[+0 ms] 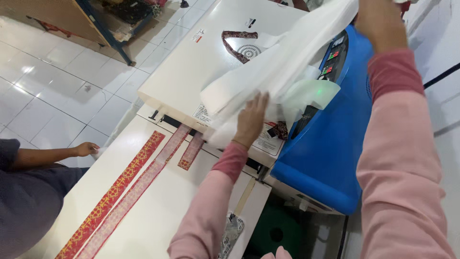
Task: The person places patterned paper strips onto a white sheet on a table, then inserts the sheet into a machine. The person repeats this process multiple times, handling the paper and operating the machine.
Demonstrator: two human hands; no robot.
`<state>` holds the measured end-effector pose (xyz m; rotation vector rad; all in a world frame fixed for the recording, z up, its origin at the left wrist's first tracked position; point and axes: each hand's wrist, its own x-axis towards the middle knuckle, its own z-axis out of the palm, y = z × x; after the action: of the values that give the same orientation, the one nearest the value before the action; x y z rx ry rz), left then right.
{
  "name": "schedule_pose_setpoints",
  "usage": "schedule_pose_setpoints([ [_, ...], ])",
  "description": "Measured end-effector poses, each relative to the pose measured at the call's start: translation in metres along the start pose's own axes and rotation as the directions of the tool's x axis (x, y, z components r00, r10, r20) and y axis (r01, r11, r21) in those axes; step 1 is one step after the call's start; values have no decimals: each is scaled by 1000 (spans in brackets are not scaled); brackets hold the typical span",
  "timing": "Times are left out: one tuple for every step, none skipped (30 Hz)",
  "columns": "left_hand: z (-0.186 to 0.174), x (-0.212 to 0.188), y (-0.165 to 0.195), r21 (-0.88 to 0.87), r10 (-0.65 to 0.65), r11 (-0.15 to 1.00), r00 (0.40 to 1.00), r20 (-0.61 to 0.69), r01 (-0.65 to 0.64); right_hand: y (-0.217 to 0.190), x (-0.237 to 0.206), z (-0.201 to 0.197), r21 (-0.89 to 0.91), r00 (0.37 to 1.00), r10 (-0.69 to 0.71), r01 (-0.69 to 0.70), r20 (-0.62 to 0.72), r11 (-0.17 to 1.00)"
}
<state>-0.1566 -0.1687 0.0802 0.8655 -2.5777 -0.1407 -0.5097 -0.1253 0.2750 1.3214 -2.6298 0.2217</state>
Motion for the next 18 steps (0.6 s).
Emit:
schedule_pose_setpoints([
  [11, -3, 6, 20, 1, 1000, 990, 139, -4, 4, -10, 9, -44, 1000, -12, 13, 16, 999],
  [21, -4, 8, 39, -3, 999, 963, 271, -8, 1, -20, 19, -80, 997, -40, 45, 69, 996],
  [29, -9, 8, 39, 22, 999, 980, 198, -30, -1, -34, 30, -121, 987, -84, 101, 139, 987],
  [35, -15, 8, 42, 48, 998, 991, 125, -54, -8, -47, 42, -164, 936, 21, 39, 351, 986],
  [39, -18, 7, 51, 78, 995, 996, 47, -80, -15, -64, 53, -211, 937, -50, 129, 345, 969],
  [42, -19, 6, 28, 80, 996, 996, 29, -81, -22, -77, 63, -256, 930, -121, 218, 347, 942],
  [45, -22, 5, 2, 75, 997, 997, 15, -75, -27, -86, 72, -218, 907, -121, 223, 404, 950],
  [45, -25, 4, -21, 67, 998, 998, -1, -67, -30, -92, 78, -178, 881, -124, 227, 457, 957],
  [45, -25, 4, -30, 65, 998, 998, 23, -64, -31, -93, 83, -137, 853, -130, 228, 505, 964],
  [44, -25, 3, -39, 61, 997, 997, 47, -59, -29, -90, 86, 29, 848, -193, 206, 494, 978],
  [42, -25, 3, -51, 59, 997, 996, 72, -55, -22, -85, 86, 195, 844, -251, 177, 474, 965],
  [40, -26, 2, -83, 69, 995, 995, 67, -63, -14, -78, 86, 356, 844, -302, 143, 444, 924],
  [38, -26, 1, -116, 78, 991, 995, 59, -71, -4, -72, 84, 403, 927, -247, 120, 281, 907],
  [36, -26, -1, -149, 86, 986, 995, 50, -78, 7, -65, 81, 451, 978, -175, 107, 111, 886],
  [34, -28, -4, -169, 95, 982, 995, 29, -88, 15, -59, 75, 501, 969, -163, 235, -184, 833],
  [32, -30, -8, -188, 102, 977, 995, 7, -98, 19, -56, 69, 509, 878, -121, 376, -463, 774],
  [31, -32, -13, -204, 104, 973, 994, -16, -105, 28, -53, 63, 585, 877, -73, 376, -474, 719],
  [29, -34, -16, -184, 107, 978, 994, 31, -99, 34, -49, 54, 640, 853, 0, 391, -522, 662],
])
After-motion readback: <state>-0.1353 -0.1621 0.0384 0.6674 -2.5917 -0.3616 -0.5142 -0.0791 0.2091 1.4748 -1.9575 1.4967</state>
